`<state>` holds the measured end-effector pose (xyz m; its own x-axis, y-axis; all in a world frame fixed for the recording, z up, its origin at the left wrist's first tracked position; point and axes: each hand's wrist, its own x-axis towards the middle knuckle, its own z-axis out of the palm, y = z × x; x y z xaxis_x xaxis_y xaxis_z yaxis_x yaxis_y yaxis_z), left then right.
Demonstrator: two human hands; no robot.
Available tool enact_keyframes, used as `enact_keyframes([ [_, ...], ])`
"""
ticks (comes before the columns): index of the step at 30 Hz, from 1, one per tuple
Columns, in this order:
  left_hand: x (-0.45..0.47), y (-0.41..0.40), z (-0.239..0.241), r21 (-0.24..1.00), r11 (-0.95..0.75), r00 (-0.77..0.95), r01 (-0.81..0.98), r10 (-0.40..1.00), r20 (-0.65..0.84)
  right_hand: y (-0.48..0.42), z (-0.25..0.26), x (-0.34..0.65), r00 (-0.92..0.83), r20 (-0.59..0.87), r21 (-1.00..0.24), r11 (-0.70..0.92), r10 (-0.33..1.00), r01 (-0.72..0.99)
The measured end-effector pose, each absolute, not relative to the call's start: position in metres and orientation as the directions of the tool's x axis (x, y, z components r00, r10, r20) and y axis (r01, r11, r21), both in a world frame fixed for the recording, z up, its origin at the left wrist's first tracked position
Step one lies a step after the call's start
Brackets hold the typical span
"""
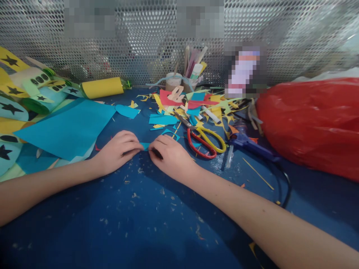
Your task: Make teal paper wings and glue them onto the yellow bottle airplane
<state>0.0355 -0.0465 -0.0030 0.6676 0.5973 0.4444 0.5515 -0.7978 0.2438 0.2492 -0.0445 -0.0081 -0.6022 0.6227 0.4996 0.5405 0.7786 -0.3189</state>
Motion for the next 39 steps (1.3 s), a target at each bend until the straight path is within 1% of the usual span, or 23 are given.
enact_keyframes([
  [8,0.0346,-0.0459,-0.0042,0.225,-0.791,0.659,0.569,0.602,0.451,-0.0475,-0.0054,0.2495,-0.580,0.467,-0.336,0.741,0.667,0.581],
  [13,0.0349,-0.0463,-0.0047,0.237,-0.785,0.647,0.572,0.610,0.458,-0.0459,-0.0080,0.2495,-0.602,0.485,-0.311,0.768,0.635,0.560],
  [19,0.0352,-0.0465,-0.0048,0.242,-0.780,0.636,0.577,0.615,0.467,-0.0438,-0.0095,0.2503,-0.583,0.520,-0.324,0.775,0.625,0.542],
  [26,0.0371,-0.0471,-0.0033,0.269,-0.746,0.623,0.609,0.660,0.421,-0.0437,-0.0087,0.2514,-0.576,0.514,-0.345,0.768,0.636,0.540],
  [31,0.0378,-0.0479,-0.0009,0.256,-0.756,0.637,0.603,0.649,0.416,-0.0429,-0.0075,0.2510,-0.583,0.482,-0.360,0.754,0.654,0.549],
  [39,0.0367,-0.0464,-0.0033,0.259,-0.766,0.640,0.589,0.637,0.430,-0.0408,-0.0042,0.2517,-0.556,0.383,-0.446,0.674,0.738,0.589],
])
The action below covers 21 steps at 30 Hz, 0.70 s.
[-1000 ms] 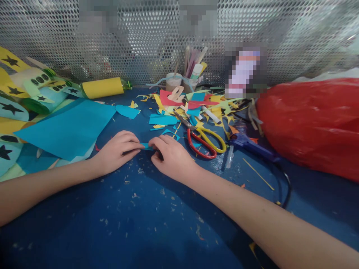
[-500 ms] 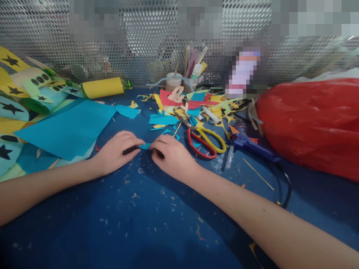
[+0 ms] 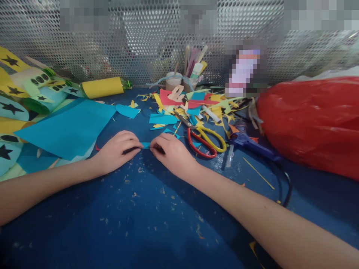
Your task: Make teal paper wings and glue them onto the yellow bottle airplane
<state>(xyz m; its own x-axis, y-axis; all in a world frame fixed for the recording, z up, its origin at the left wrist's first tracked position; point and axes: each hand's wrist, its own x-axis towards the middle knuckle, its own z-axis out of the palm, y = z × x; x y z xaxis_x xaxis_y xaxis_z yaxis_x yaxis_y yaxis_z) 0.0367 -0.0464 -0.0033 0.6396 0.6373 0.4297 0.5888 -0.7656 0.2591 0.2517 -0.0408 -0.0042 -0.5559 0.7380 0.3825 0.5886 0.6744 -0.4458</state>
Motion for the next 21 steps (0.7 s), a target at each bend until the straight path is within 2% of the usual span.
enact_keyframes([
  [9,0.0364,-0.0454,-0.0042,0.292,-0.763,0.624,0.576,0.642,0.446,-0.0402,-0.0092,0.2516,-0.609,0.413,-0.344,0.735,0.677,0.584],
  [18,0.0374,-0.0441,-0.0032,0.345,-0.723,0.610,0.598,0.690,0.389,-0.0400,-0.0080,0.2507,-0.592,0.400,-0.330,0.712,0.700,0.620],
  [21,0.0378,-0.0426,-0.0041,0.317,-0.749,0.628,0.581,0.661,0.411,-0.0395,-0.0068,0.2507,-0.577,0.381,-0.362,0.691,0.723,0.626],
])
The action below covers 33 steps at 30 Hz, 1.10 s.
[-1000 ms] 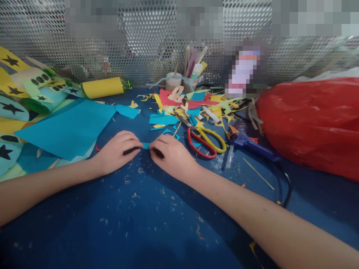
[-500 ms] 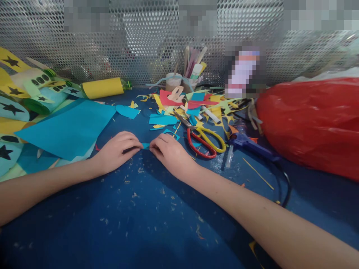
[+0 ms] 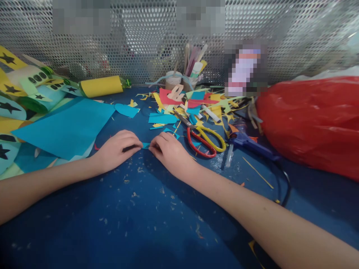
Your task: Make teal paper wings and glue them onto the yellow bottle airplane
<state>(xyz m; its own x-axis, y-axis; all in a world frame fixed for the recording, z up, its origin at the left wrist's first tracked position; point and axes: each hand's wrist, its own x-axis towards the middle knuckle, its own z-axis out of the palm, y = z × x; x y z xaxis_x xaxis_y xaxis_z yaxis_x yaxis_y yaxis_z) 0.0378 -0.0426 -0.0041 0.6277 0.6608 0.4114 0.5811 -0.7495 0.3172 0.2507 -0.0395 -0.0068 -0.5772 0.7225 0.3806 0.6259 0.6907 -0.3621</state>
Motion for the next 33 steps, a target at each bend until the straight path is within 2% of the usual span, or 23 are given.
enact_keyframes([
  [6,0.0381,-0.0424,-0.0017,0.115,-0.833,0.729,0.542,0.533,0.430,-0.0377,-0.0062,0.2507,-0.552,0.331,-0.413,0.643,0.766,0.645],
  [10,0.0372,-0.0431,-0.0007,0.075,-0.827,0.730,0.558,0.531,0.430,-0.0379,-0.0063,0.2507,-0.540,0.340,-0.428,0.638,0.770,0.640],
  [15,0.0361,-0.0426,-0.0022,0.094,-0.828,0.721,0.553,0.532,0.444,-0.0404,-0.0052,0.2508,-0.536,0.379,-0.451,0.657,0.754,0.605],
  [24,0.0357,-0.0374,-0.0041,0.225,-0.818,0.705,0.529,0.571,0.421,-0.0407,-0.0072,0.2511,-0.572,0.416,-0.415,0.707,0.707,0.572],
  [33,0.0357,-0.0377,-0.0032,0.232,-0.809,0.687,0.540,0.583,0.434,-0.0414,-0.0055,0.2519,-0.548,0.413,-0.430,0.686,0.728,0.587],
])
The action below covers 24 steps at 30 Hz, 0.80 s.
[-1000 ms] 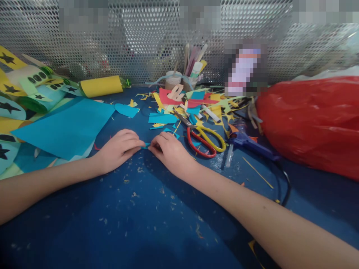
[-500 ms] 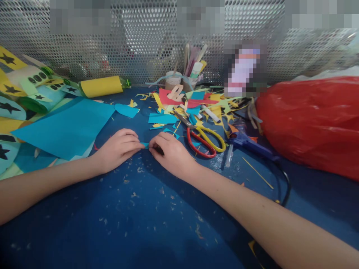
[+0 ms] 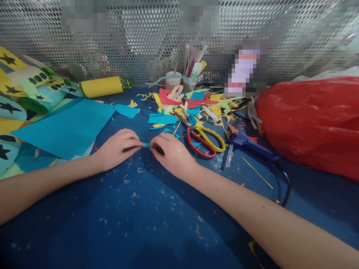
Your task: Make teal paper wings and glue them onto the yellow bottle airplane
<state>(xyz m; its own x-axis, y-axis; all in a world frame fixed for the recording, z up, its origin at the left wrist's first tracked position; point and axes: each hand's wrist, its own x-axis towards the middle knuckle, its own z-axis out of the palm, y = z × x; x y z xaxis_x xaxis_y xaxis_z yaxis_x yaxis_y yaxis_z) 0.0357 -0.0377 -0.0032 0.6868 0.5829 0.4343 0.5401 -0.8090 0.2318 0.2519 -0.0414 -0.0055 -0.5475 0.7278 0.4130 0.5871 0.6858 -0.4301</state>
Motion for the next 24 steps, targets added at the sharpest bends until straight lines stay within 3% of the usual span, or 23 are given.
enact_keyframes([
  [17,0.034,-0.035,-0.006,0.214,-0.833,0.695,0.509,0.545,0.469,-0.039,-0.008,0.253,-0.565,0.404,-0.426,0.695,0.719,0.579],
  [24,0.043,-0.019,0.013,0.244,-0.826,0.769,0.508,0.563,0.302,-0.036,-0.011,0.251,-0.560,0.404,-0.389,0.690,0.723,0.610],
])
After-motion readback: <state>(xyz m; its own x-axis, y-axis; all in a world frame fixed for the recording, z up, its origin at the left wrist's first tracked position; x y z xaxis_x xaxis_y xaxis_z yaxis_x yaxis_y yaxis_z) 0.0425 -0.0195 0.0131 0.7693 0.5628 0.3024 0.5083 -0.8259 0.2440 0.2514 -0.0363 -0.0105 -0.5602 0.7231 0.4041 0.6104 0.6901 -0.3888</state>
